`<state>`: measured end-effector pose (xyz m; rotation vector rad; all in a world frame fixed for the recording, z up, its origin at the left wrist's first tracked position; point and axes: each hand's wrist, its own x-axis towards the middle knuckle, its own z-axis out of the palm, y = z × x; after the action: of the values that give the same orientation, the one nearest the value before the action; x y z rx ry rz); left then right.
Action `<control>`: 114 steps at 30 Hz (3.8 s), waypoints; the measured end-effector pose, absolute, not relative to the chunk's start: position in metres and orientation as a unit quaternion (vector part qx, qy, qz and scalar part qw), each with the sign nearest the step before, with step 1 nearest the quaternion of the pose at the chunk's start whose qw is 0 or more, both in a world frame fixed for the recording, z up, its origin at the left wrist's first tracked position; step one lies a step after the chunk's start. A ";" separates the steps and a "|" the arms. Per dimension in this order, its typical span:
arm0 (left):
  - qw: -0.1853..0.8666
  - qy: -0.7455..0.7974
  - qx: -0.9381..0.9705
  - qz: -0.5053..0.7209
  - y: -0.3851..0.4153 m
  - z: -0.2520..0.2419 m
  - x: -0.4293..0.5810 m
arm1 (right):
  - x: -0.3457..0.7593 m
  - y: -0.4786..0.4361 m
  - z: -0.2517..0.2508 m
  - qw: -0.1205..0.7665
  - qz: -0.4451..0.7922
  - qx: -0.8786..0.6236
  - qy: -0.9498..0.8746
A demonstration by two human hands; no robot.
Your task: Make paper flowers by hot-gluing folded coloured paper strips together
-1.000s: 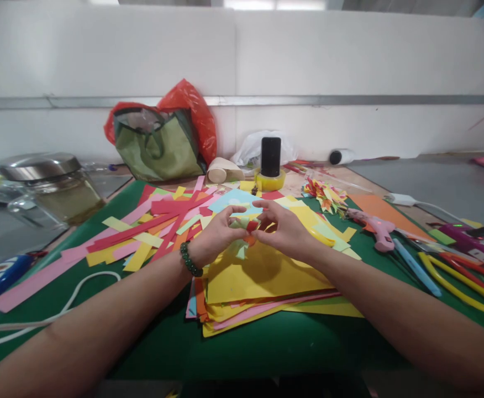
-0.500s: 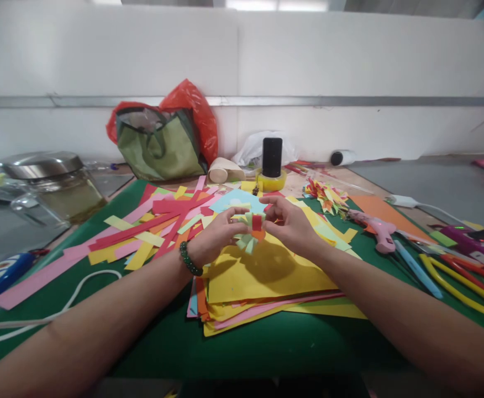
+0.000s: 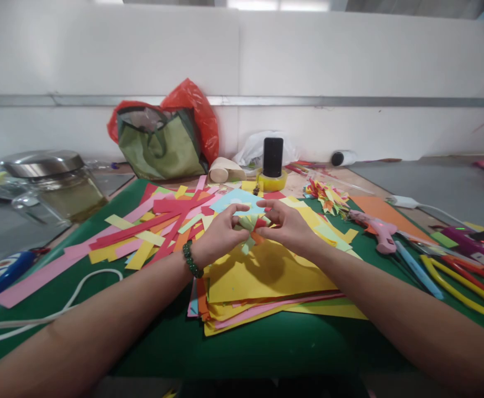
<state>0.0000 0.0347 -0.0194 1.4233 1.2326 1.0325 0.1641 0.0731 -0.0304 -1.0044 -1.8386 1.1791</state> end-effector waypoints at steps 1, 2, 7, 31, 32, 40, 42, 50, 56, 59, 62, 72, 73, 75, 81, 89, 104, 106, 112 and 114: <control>0.469 0.506 0.588 0.422 0.035 -0.020 0.001 | 0.164 0.073 -0.031 0.360 0.457 -0.388 -0.714; 0.457 0.508 0.596 0.422 0.035 -0.020 0.001 | 0.164 0.074 -0.031 0.358 0.458 -0.387 -0.715; 0.387 0.511 0.647 0.413 0.036 -0.023 0.001 | 0.163 0.073 -0.031 0.360 0.461 -0.388 -0.713; 0.322 0.487 0.695 0.420 0.033 -0.029 0.001 | 0.163 0.074 -0.036 0.344 0.457 -0.395 -0.719; 0.316 0.489 0.697 0.418 0.033 -0.028 0.001 | 0.163 0.073 -0.034 0.339 0.457 -0.397 -0.720; 0.305 0.484 0.709 0.413 0.034 -0.028 -0.001 | 0.167 0.072 -0.029 0.307 0.465 -0.390 -0.733; 0.310 0.484 0.708 0.410 0.034 -0.029 -0.001 | 0.166 0.072 -0.030 0.309 0.461 -0.392 -0.734; 0.294 0.480 0.721 0.403 0.032 -0.029 0.000 | 0.165 0.072 -0.031 0.304 0.448 -0.391 -0.744; 0.279 0.468 0.736 0.402 0.031 -0.031 -0.001 | 0.164 0.071 -0.033 0.299 0.442 -0.395 -0.748; 0.272 0.465 0.745 0.394 0.031 -0.032 -0.001 | 0.164 0.070 -0.033 0.296 0.444 -0.395 -0.748; 0.264 0.465 0.754 0.381 0.031 -0.033 -0.001 | 0.163 0.069 -0.032 0.289 0.445 -0.392 -0.752; 0.277 0.444 0.757 0.390 0.034 -0.035 -0.007 | 0.164 0.067 -0.026 0.291 0.406 -0.424 -0.755; 0.298 0.457 0.736 0.402 0.035 -0.034 -0.007 | 0.164 0.068 -0.026 0.301 0.408 -0.427 -0.749; 0.356 0.491 0.676 0.417 0.035 -0.029 -0.008 | 0.165 0.071 -0.028 0.341 0.418 -0.430 -0.724; 0.526 0.526 0.531 0.405 0.032 -0.017 -0.002 | 0.163 0.077 -0.037 0.432 0.495 -0.403 -0.638; 0.495 0.522 0.536 0.442 0.036 -0.017 -0.005 | 0.168 0.074 -0.025 0.423 0.501 -0.376 -0.655; 0.455 0.507 0.566 0.465 0.036 0.006 -0.026 | 0.195 0.105 -0.019 0.624 0.339 -0.318 -0.629; 0.461 0.527 0.596 0.393 0.033 0.000 -0.020 | 0.196 0.108 -0.022 0.617 0.329 -0.328 -0.635; 0.524 0.532 0.585 0.317 0.028 -0.010 -0.005 | 0.196 0.114 -0.025 0.601 0.292 -0.363 -0.649; 0.527 0.532 0.583 0.316 0.028 -0.013 -0.002 | 0.200 0.107 -0.014 0.570 0.259 -0.382 -0.680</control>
<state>-0.0022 0.0279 -0.0130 1.3940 1.2714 0.7562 0.1998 0.1068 -0.0141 -0.8959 -1.5957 0.6086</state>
